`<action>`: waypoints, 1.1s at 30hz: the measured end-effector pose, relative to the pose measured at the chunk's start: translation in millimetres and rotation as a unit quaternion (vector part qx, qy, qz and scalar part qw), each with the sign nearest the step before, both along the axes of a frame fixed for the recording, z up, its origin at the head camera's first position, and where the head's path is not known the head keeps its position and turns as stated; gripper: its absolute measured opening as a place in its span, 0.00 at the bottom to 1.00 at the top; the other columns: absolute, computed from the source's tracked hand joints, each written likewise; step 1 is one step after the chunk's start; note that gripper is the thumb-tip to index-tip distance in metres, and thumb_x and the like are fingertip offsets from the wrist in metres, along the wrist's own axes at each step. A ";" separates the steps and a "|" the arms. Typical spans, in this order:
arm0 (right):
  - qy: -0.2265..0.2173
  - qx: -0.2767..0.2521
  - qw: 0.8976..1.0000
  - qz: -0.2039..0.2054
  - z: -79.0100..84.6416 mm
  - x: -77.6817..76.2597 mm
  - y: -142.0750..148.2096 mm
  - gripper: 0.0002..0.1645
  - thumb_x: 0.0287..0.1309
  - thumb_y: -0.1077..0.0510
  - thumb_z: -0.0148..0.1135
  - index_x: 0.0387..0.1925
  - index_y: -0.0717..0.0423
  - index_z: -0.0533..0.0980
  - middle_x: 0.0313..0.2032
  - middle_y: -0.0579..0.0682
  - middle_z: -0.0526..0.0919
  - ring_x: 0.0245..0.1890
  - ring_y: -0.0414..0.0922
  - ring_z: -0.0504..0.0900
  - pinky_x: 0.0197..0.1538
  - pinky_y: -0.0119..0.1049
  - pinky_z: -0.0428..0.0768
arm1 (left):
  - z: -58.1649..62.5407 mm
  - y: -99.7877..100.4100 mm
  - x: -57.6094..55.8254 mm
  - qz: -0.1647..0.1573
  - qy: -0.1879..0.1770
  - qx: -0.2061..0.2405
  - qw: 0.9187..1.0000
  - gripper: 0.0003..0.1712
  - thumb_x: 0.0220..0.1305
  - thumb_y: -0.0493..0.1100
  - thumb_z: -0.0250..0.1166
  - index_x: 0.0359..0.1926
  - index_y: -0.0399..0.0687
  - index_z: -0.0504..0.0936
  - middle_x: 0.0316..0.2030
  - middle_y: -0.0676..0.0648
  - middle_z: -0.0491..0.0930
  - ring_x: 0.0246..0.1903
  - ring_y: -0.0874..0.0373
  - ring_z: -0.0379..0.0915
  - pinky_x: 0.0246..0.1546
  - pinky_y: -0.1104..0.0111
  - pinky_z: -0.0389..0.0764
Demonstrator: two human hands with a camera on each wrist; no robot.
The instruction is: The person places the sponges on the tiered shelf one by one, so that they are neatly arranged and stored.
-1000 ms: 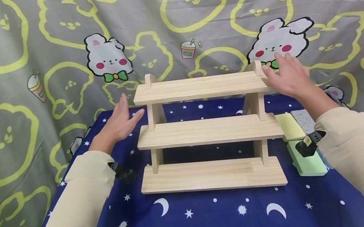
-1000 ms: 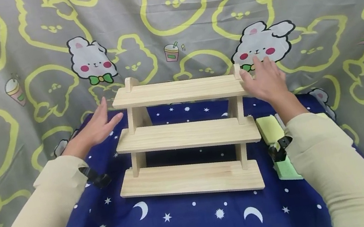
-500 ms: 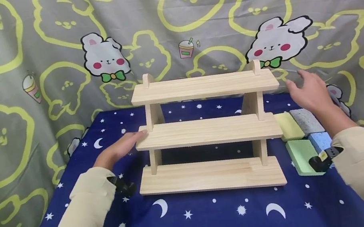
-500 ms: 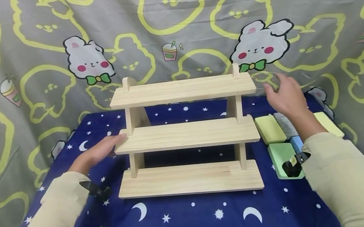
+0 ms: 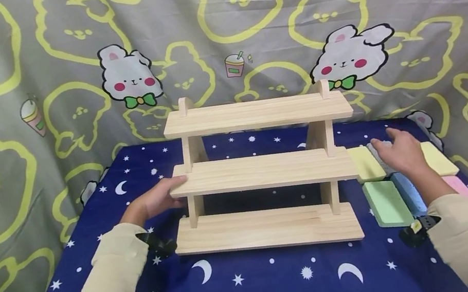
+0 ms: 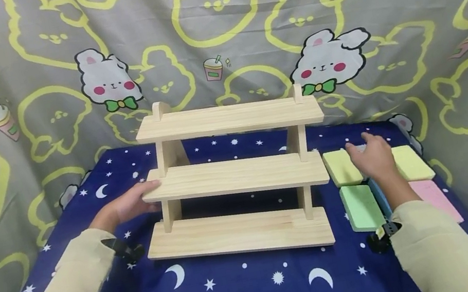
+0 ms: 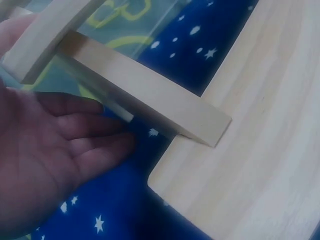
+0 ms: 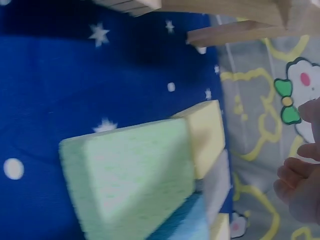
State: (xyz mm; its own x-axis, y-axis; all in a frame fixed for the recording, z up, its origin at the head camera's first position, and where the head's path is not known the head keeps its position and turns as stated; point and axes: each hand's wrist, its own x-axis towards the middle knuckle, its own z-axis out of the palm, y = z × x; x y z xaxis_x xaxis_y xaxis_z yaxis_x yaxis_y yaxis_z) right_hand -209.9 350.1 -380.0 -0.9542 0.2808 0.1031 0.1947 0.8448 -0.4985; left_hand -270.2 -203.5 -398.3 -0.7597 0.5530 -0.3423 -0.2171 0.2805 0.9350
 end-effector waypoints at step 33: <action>0.046 0.094 0.994 -0.005 -77.5 13.7 -11.4 0.22 0.51 0.50 0.61 0.21 0.65 0.66 0.21 0.60 0.68 0.25 0.59 0.69 0.29 0.48 0.62 | -5.7 2.8 1.1 0.019 -0.005 0.011 1.000 0.37 0.67 0.54 0.47 0.68 0.35 0.55 0.61 0.28 0.62 0.59 0.37 0.65 0.54 0.46 0.72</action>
State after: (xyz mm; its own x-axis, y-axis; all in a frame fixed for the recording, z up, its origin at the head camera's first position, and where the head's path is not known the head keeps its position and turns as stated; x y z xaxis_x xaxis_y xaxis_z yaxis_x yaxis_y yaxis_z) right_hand -196.2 338.7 -457.5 -0.9357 0.2577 0.2410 0.1648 0.9231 -0.3474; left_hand -269.1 -200.7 -404.0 -0.7761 0.5320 -0.3386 -0.2371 0.2514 0.9384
